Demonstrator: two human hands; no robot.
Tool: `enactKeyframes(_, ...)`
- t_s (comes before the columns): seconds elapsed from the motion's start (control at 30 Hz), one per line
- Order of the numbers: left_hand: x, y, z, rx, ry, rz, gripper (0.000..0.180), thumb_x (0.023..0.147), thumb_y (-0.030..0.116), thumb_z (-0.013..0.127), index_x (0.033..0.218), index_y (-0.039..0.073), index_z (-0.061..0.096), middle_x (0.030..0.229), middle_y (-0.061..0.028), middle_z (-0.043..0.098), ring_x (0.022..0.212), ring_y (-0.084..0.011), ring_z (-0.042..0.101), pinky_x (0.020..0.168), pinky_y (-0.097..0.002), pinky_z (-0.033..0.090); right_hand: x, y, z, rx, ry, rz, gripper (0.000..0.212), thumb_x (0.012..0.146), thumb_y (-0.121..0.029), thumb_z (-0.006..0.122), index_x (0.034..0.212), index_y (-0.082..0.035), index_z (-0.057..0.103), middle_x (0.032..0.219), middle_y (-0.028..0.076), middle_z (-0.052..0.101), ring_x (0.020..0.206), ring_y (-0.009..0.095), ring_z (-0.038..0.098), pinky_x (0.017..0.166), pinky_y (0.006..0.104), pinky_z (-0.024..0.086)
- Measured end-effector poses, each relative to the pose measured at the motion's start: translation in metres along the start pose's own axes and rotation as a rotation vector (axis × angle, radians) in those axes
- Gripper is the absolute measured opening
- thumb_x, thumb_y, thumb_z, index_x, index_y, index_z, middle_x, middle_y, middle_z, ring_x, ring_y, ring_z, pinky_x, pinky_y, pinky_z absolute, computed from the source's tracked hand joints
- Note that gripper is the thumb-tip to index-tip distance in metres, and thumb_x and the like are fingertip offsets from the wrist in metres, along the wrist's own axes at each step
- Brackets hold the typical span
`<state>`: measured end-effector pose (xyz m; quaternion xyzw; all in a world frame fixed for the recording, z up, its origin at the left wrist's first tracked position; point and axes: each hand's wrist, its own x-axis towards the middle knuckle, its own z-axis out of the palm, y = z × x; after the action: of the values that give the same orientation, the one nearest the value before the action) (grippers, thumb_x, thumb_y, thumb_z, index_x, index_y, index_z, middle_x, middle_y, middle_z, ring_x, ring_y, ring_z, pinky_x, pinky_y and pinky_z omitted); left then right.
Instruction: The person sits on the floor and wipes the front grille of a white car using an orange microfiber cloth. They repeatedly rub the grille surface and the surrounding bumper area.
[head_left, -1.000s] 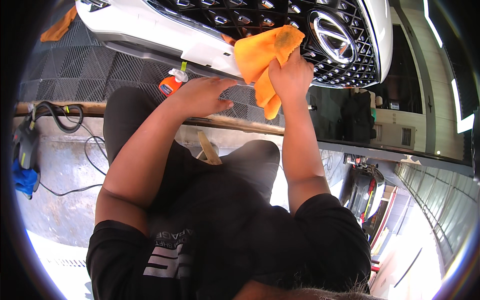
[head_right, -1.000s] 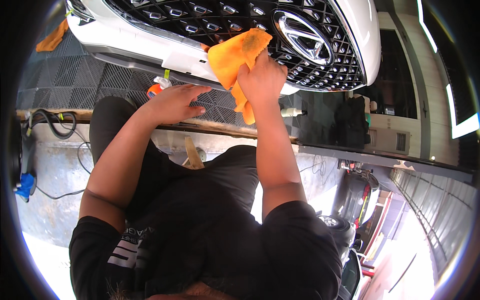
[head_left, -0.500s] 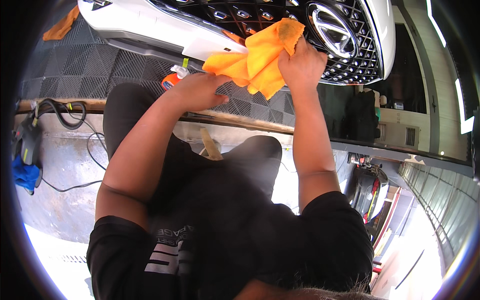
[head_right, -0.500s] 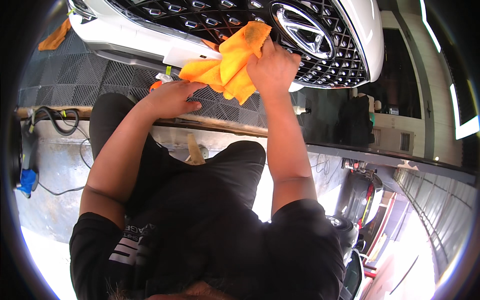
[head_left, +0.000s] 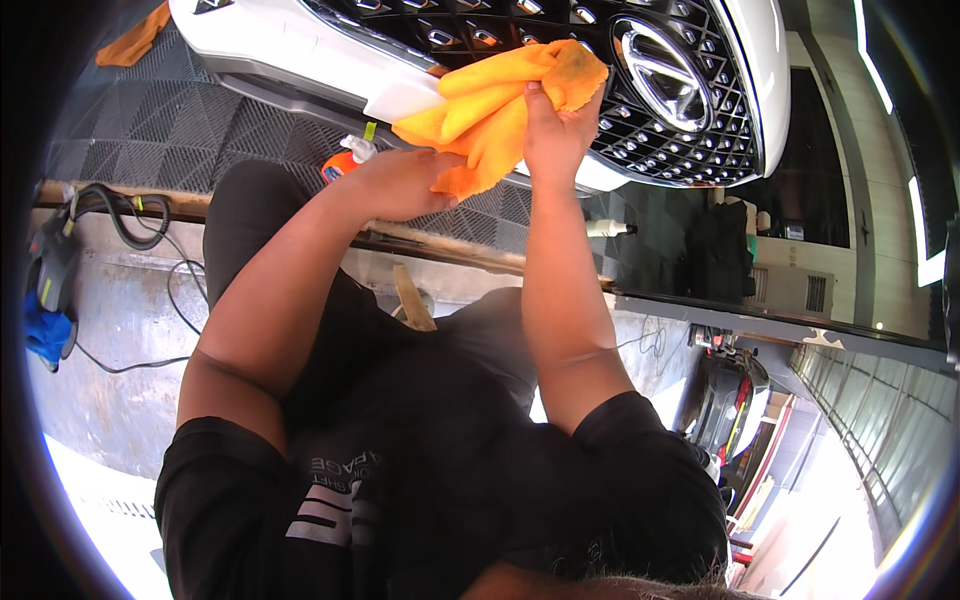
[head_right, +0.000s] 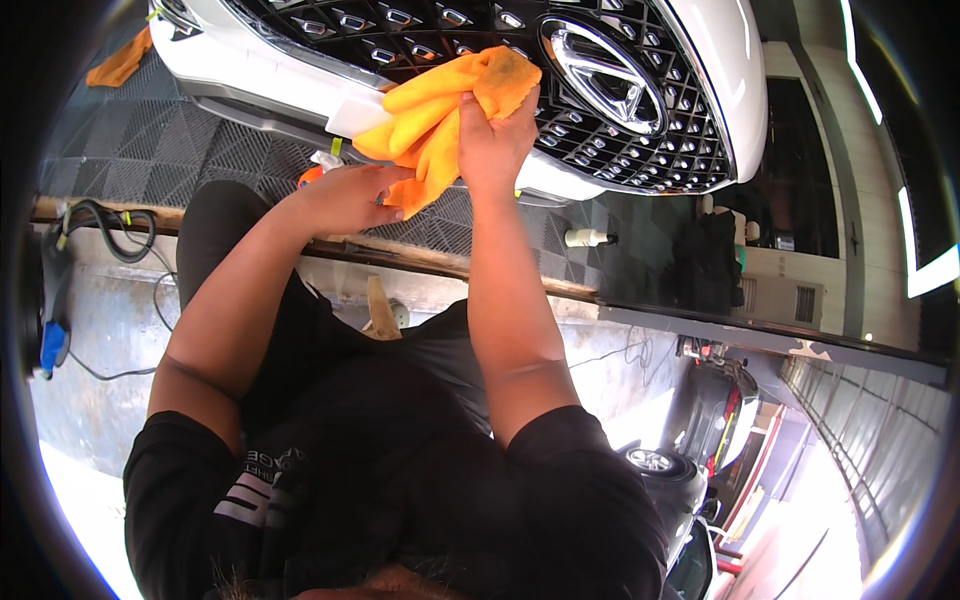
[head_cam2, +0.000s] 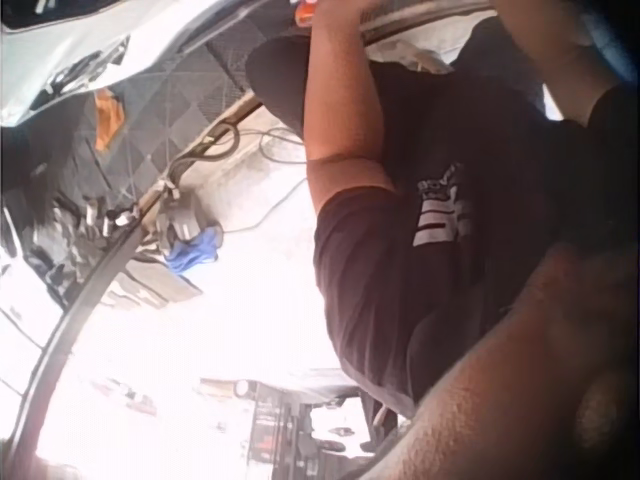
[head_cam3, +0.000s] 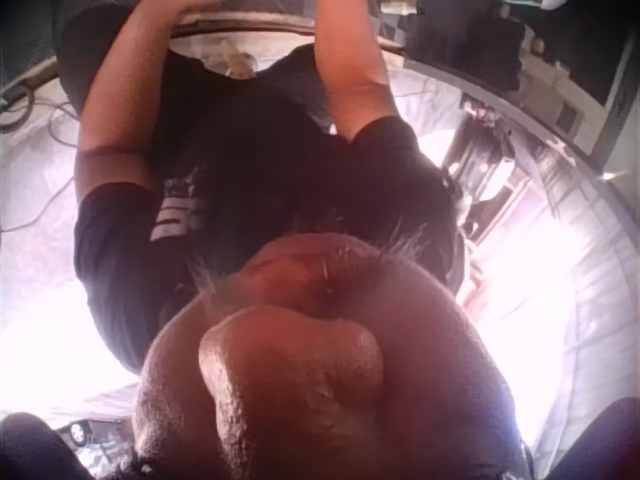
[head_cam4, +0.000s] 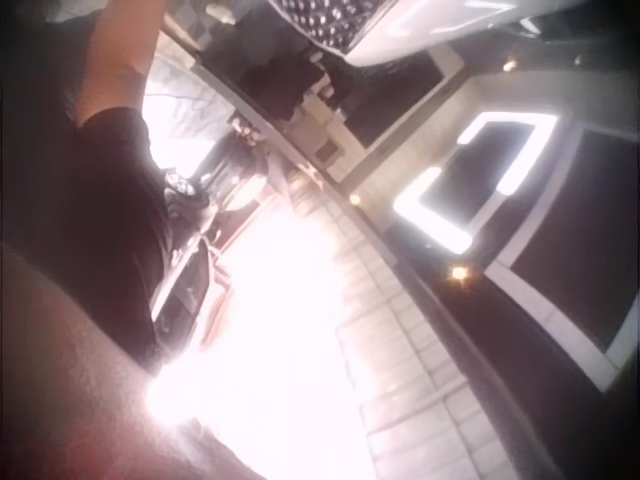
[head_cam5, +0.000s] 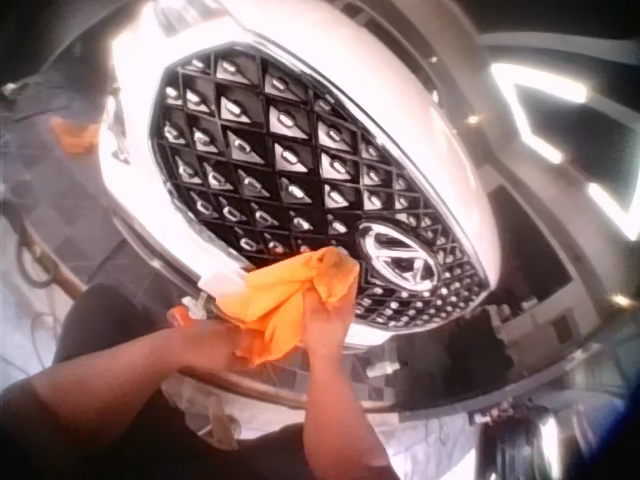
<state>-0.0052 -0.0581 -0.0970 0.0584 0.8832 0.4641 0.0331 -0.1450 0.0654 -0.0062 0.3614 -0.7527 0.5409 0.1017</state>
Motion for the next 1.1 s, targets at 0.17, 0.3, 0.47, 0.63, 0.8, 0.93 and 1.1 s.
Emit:
enactKeyframes(0.17,-0.002,0.012,-0.031,-0.245,0.211,-0.262,0.03,0.093,0.033,0.069,0.111,0.009,0.072,0.101,-0.0135,0.073,0.093,-0.0287,0.07,0.085,-0.0374,0.054,-0.011,-0.006,-0.005,0.647,-0.182,0.32,0.051,0.089,-0.001,0.072,0.137,-0.002,0.052,0.125,0.013,0.068,0.116,0.027,0.067,0.101,0.0395,0.053)
enactKeyframes(0.3,0.011,-0.023,-0.032,-1.049,0.73,0.017,0.011,0.095,0.014,0.068,0.102,0.005,0.07,0.085,0.003,0.064,0.078,-0.0054,0.054,0.074,-0.0235,0.044,-0.058,-0.013,-0.011,0.934,-0.095,0.642,0.053,0.097,-0.019,0.066,0.144,-0.002,0.048,0.138,0.017,0.061,0.129,0.035,0.06,0.109,0.0504,0.049)
enactKeyframes(0.47,0.004,-0.031,-0.044,-1.292,0.93,-0.148,0.012,0.099,0.022,0.064,0.106,0.014,0.07,0.09,0.0046,0.066,0.08,-0.0059,0.055,0.077,-0.0222,0.043,-0.102,-0.001,-0.011,1.067,-0.086,1.029,0.058,0.099,-0.037,0.063,0.144,-0.003,0.048,0.139,0.018,0.06,0.129,0.037,0.059,0.11,0.054,0.047)
enactKeyframes(0.63,0.002,-0.027,-0.039,-1.236,0.81,-0.153,0.014,0.099,0.026,0.066,0.106,0.014,0.07,0.094,0.0051,0.065,0.084,-0.0058,0.055,0.08,-0.0233,0.043,-0.098,-0.005,-0.011,1.055,-0.111,1.101,0.058,0.099,-0.039,0.062,0.143,-0.003,0.048,0.137,0.018,0.061,0.127,0.037,0.06,0.108,0.0547,0.048)
enactKeyframes(0.8,0.004,-0.022,-0.037,-1.254,0.736,-0.125,0.016,0.099,0.027,0.067,0.106,0.013,0.069,0.092,0.0052,0.064,0.082,-0.0059,0.053,0.078,-0.0224,0.042,-0.081,-0.029,0.002,1.165,-0.119,1.015,0.057,0.1,-0.037,0.059,0.144,-0.004,0.048,0.14,0.019,0.06,0.128,0.038,0.059,0.11,0.0557,0.047)
enactKeyframes(0.93,0.003,-0.021,-0.035,-1.253,0.713,-0.119,0.017,0.099,0.027,0.068,0.109,0.013,0.068,0.092,0.005,0.063,0.081,-0.006,0.052,0.077,-0.0228,0.043,-0.069,-0.046,0.01,1.235,-0.185,0.957,0.055,0.1,-0.035,0.058,0.145,-0.004,0.048,0.143,0.018,0.058,0.131,0.038,0.057,0.113,0.0563,0.044)
enactKeyframes(1.1,0.004,-0.02,-0.039,-1.344,0.778,-0.076,0.022,0.101,0.023,0.065,0.113,0.004,0.065,0.099,-0.0028,0.067,0.087,-0.01,0.061,0.077,-0.0243,0.052,-0.028,-0.057,0.041,1.288,-0.177,0.824,0.05,0.096,-0.032,0.063,0.137,-0.005,0.054,0.132,0.015,0.065,0.123,0.034,0.063,0.11,0.0535,0.046)
